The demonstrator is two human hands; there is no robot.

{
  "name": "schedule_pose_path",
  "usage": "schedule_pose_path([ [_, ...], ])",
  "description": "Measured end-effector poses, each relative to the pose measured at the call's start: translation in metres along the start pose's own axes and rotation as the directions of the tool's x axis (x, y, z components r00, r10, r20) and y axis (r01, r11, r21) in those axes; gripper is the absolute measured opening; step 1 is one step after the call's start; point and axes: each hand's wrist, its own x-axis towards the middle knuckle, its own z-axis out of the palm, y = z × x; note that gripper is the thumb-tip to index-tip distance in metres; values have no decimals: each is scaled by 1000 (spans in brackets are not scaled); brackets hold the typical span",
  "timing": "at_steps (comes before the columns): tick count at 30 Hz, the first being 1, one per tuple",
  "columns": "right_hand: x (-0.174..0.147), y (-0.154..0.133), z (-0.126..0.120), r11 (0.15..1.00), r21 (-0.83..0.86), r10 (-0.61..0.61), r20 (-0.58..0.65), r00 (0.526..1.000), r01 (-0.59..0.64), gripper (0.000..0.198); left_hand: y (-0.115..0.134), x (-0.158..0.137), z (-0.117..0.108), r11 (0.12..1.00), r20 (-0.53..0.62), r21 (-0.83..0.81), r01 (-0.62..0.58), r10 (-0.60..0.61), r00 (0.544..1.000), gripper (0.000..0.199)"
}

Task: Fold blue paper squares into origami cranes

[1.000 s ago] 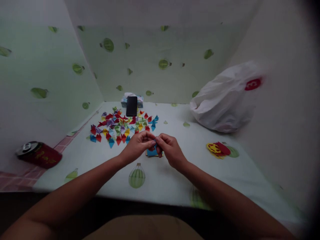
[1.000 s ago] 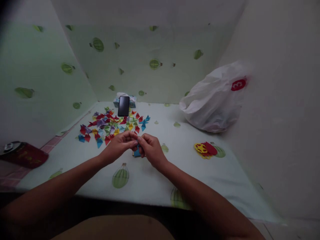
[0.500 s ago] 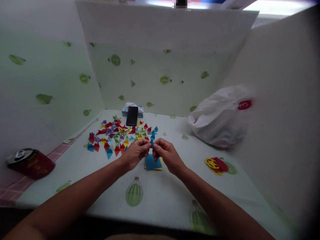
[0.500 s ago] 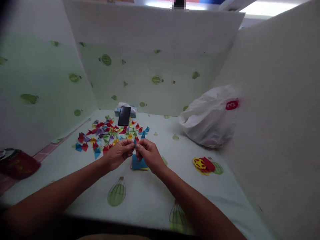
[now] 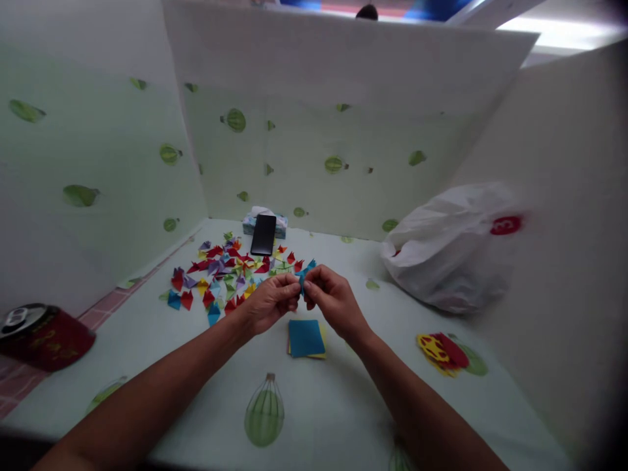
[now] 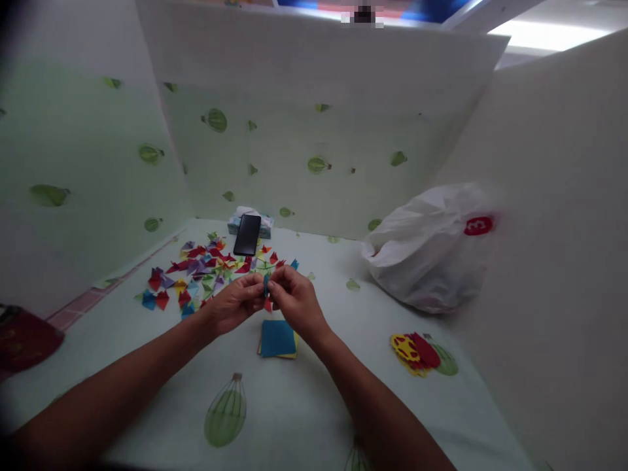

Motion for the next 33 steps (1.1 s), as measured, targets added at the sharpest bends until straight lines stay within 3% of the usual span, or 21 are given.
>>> schedule_pose_path([
  [7,-1,11,-1,992,-129,7,10,1000,-5,17,-10,-3,-5,997,-46,63,-36,38,998,39],
  [12,-1,11,-1,934,-311,-191,-23,981,175,10,-10,-4,-9,993,-61,97,-71,77,995,32],
  [18,-7,15,6,833,-460,-396,-112,911,306,12,-10,-7,-1,989,-130,67,-131,139,982,34],
  [23,-12,20,12,699,-581,-557,-76,827,417,12,-16,-8,4,990,-143,11,-138,138,980,32],
  [27,-13,25,14,654,-634,-562,-43,826,412,13,-19,-10,4,974,-176,80,-211,222,959,30],
  [33,-13,29,16,684,-616,-537,-63,841,391,13,-21,-15,2,931,-172,199,-306,340,925,24],
])
